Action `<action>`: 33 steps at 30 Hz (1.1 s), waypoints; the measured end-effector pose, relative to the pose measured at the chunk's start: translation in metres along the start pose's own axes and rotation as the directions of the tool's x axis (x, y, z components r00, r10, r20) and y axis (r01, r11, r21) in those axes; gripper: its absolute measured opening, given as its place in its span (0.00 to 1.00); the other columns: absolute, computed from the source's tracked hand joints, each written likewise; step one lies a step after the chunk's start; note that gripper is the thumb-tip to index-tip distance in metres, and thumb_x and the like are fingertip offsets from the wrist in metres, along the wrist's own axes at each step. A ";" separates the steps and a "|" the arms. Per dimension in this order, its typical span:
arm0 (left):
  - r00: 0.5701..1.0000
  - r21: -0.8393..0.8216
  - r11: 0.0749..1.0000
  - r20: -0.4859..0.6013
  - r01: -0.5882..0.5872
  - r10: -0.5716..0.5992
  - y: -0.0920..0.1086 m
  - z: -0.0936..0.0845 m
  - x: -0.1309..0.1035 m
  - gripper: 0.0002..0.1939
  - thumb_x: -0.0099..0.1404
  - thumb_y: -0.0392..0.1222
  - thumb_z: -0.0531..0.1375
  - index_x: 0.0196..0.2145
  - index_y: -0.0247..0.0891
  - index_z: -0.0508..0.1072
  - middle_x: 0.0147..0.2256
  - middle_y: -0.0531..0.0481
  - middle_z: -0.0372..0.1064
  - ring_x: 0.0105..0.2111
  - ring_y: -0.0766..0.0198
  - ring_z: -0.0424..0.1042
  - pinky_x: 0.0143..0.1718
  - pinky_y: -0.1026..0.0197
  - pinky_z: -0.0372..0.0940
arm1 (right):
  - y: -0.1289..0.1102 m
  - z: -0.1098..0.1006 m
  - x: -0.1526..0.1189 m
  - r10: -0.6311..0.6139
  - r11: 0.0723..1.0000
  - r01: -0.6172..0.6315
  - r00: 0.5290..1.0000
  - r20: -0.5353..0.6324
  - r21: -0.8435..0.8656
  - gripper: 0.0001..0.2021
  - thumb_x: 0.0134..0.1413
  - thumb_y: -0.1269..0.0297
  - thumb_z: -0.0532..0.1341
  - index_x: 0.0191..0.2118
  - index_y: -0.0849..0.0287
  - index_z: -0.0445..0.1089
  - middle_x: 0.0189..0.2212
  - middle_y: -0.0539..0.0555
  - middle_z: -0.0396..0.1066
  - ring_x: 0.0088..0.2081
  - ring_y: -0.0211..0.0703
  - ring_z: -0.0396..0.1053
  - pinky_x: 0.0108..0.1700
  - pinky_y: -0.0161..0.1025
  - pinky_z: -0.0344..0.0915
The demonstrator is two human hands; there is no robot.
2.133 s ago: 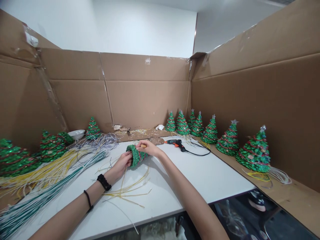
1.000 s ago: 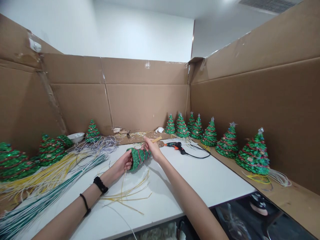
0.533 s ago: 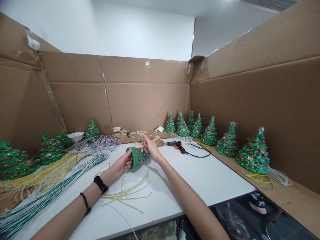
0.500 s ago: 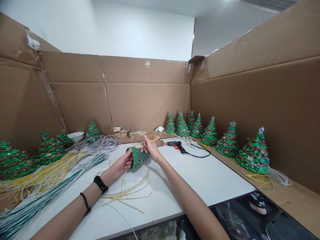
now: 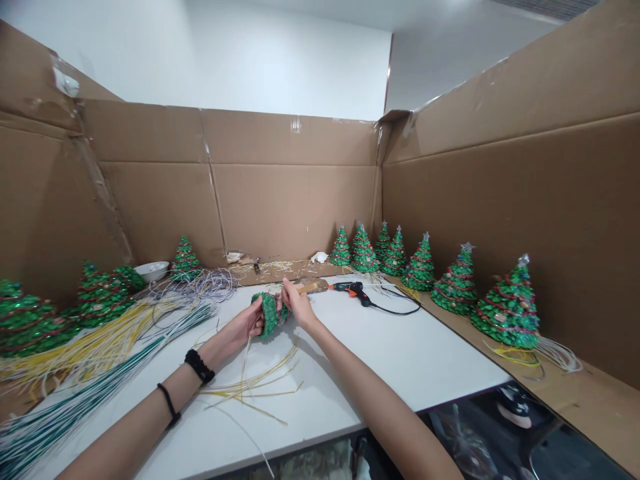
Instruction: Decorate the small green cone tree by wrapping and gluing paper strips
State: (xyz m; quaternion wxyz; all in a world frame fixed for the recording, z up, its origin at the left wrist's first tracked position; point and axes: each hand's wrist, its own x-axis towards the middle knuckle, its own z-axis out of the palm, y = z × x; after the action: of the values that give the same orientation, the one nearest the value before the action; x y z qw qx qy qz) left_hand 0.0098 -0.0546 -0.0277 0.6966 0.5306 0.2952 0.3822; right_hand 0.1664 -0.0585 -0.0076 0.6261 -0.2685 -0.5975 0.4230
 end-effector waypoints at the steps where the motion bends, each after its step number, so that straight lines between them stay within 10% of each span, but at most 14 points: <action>1: 1.000 0.006 1.000 0.008 -0.003 0.003 0.001 0.000 -0.001 0.22 0.55 0.59 0.61 0.30 0.34 0.69 0.22 0.56 0.56 0.19 0.74 0.51 0.17 0.70 0.42 | 0.002 0.001 -0.001 -0.009 1.000 0.009 1.000 -0.002 0.005 0.29 0.52 0.42 0.52 0.09 0.54 0.47 0.07 0.42 0.43 0.15 0.36 0.59 0.36 0.40 0.62; 33: 0.995 -0.021 0.999 -0.089 0.047 -0.048 0.003 -0.004 0.001 0.25 0.48 0.59 0.65 0.21 0.35 0.62 0.19 0.58 0.55 0.18 0.75 0.54 0.19 0.69 0.49 | 0.002 0.012 -0.010 0.017 0.980 -0.029 0.998 -0.064 -0.199 0.29 0.52 0.39 0.48 0.10 0.53 0.49 0.08 0.47 0.53 0.15 0.37 0.56 0.30 0.39 0.60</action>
State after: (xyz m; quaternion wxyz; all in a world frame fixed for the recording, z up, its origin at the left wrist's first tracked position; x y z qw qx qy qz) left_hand 0.0069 -0.0516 -0.0262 0.6966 0.4992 0.3349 0.3917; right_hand 0.1546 -0.0683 -0.0127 0.6093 -0.3499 -0.6141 0.3595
